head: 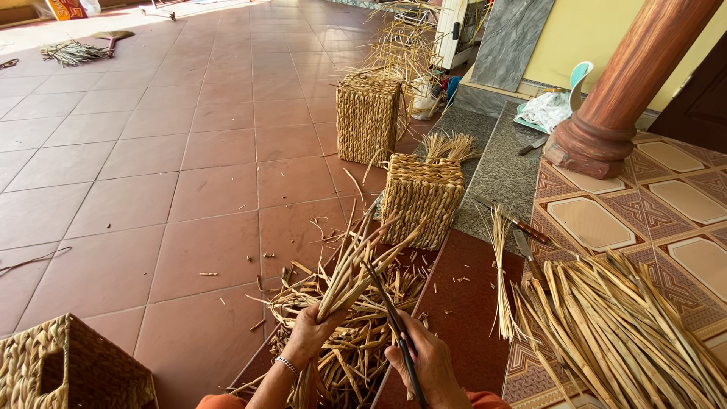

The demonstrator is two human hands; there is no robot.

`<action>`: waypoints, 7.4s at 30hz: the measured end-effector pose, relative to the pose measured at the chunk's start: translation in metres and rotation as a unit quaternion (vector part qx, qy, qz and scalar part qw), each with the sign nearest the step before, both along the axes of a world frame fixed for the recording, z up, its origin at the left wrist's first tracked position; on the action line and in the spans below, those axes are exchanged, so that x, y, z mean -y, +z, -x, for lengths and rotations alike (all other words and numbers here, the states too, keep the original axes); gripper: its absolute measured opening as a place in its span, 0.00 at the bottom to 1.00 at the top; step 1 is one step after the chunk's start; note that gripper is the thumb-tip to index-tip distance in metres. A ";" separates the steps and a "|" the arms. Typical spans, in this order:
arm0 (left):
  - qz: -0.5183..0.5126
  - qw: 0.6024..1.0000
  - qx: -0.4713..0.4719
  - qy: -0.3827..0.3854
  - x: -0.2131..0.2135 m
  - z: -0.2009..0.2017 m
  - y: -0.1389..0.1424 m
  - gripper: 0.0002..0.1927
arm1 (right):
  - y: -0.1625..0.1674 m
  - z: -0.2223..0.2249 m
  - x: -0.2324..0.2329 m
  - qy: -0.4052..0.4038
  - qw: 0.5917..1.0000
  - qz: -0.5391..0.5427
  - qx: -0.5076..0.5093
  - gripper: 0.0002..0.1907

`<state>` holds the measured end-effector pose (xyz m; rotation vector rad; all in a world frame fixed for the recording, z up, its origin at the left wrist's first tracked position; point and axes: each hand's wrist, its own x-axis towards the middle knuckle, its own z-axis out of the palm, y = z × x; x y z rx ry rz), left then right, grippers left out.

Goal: The person sits on a tiled floor and uses shears to cut long dried plant strips into shorter pieces. The cut pieces are gathered and placed into a pile on the floor, while finished woven baskets are visible nearby.

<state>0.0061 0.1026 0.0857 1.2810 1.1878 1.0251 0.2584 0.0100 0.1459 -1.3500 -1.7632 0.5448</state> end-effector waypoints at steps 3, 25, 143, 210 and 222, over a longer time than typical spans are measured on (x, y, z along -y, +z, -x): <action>-0.042 0.998 -0.049 0.006 0.003 -0.002 0.002 0.08 | -0.001 0.002 -0.003 0.005 0.998 -0.067 -0.001 0.45; -0.078 0.982 -0.160 0.057 0.012 -0.009 0.016 0.13 | -0.042 -0.017 -0.015 0.012 0.999 -0.005 -0.047 0.40; -0.054 0.949 -0.305 -0.058 0.021 -0.013 0.016 0.32 | -0.051 -0.037 -0.013 -0.023 0.999 -0.030 0.002 0.38; 0.049 0.980 0.193 -0.009 0.009 0.015 0.009 0.09 | -0.081 0.004 0.026 0.127 0.954 0.200 -0.183 0.38; -0.113 0.982 0.073 0.132 0.002 0.054 0.007 0.08 | -0.116 -0.049 -0.035 -0.260 0.943 0.202 0.040 0.28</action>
